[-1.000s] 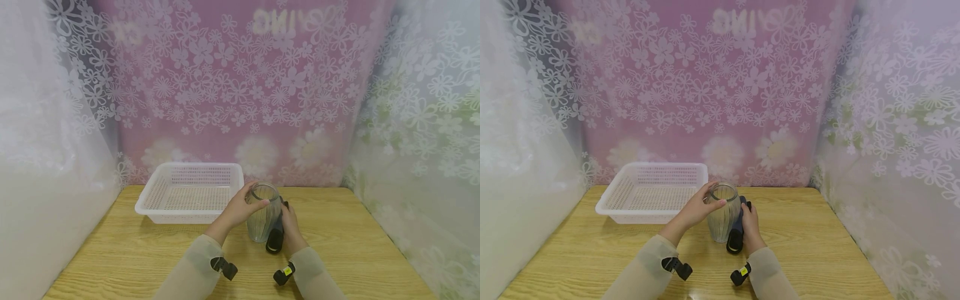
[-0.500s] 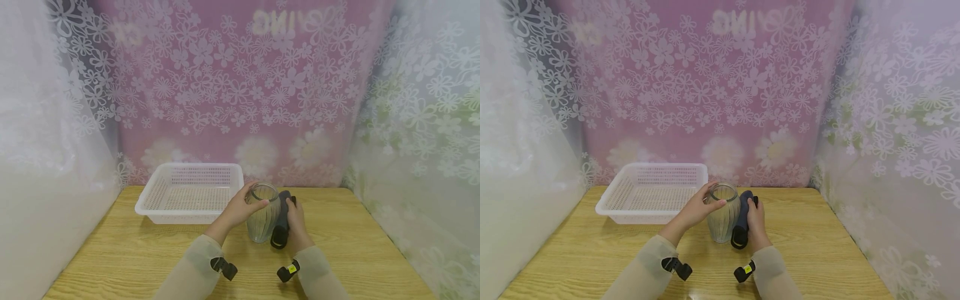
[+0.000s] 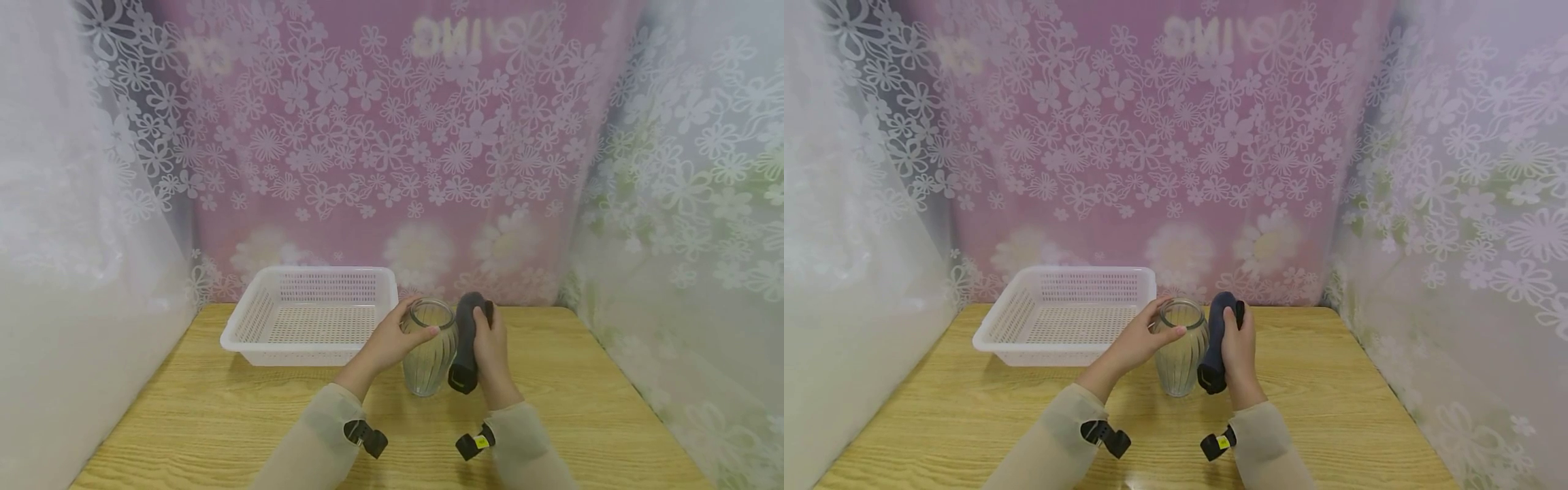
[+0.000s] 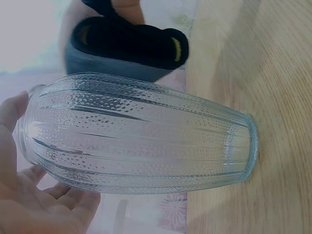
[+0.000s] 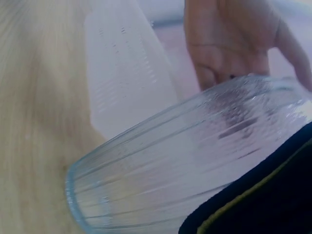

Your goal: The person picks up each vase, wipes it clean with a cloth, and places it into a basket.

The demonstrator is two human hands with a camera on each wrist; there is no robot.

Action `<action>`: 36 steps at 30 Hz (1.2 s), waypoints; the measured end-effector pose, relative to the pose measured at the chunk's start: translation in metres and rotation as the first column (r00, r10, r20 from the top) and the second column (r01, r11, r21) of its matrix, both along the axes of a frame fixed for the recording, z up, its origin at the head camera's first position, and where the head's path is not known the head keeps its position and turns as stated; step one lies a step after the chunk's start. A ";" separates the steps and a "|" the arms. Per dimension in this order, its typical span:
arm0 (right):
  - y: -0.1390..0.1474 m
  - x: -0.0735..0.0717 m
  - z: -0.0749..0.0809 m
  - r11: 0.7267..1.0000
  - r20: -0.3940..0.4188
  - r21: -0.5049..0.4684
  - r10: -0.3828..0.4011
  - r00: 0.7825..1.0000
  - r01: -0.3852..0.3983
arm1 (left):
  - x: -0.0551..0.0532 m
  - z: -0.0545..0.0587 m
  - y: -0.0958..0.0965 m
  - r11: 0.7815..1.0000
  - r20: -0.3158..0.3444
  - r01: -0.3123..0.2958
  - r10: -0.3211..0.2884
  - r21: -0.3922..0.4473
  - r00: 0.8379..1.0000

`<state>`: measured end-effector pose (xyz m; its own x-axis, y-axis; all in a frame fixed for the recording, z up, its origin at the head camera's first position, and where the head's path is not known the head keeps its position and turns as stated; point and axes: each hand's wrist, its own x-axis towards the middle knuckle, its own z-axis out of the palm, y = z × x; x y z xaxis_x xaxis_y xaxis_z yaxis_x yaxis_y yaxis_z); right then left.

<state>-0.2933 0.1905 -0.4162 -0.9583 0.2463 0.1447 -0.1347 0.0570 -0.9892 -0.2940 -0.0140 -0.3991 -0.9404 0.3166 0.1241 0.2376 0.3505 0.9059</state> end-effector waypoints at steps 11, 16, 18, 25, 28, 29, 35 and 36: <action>-0.009 0.019 0.024 0.997 -0.121 0.073 -0.027 0.992 0.036 | 0.000 -0.001 0.000 1.000 -0.014 0.005 -0.005 0.001 1.000; -0.019 0.028 0.031 0.987 -0.250 0.139 -0.041 0.967 0.078 | 0.000 -0.001 0.000 1.000 -0.017 -0.005 0.005 -0.001 1.000; -0.023 0.030 0.030 0.981 -0.299 0.166 -0.043 0.953 0.096 | 0.000 -0.001 0.000 1.000 -0.020 -0.009 0.009 -0.006 1.000; -0.033 0.028 0.020 0.954 -0.470 0.251 -0.029 0.882 0.166 | 0.000 -0.001 0.000 1.000 -0.013 -0.006 0.006 -0.018 1.000; -0.036 0.027 0.017 0.939 -0.525 0.279 -0.027 0.851 0.202 | 0.001 0.000 0.000 1.000 -0.015 -0.005 0.004 -0.021 1.000; -0.037 0.027 0.017 0.934 -0.538 0.289 -0.025 0.843 0.212 | 0.001 0.000 0.000 1.000 -0.016 -0.005 0.004 -0.022 1.000; -0.042 0.024 0.013 0.902 -0.575 0.350 -0.008 0.818 0.255 | 0.002 0.002 0.000 1.000 -0.020 -0.003 0.003 -0.019 1.000; -0.042 0.024 0.012 0.898 -0.575 0.357 -0.006 0.818 0.258 | 0.003 0.003 0.000 1.000 -0.019 -0.002 0.002 -0.017 1.000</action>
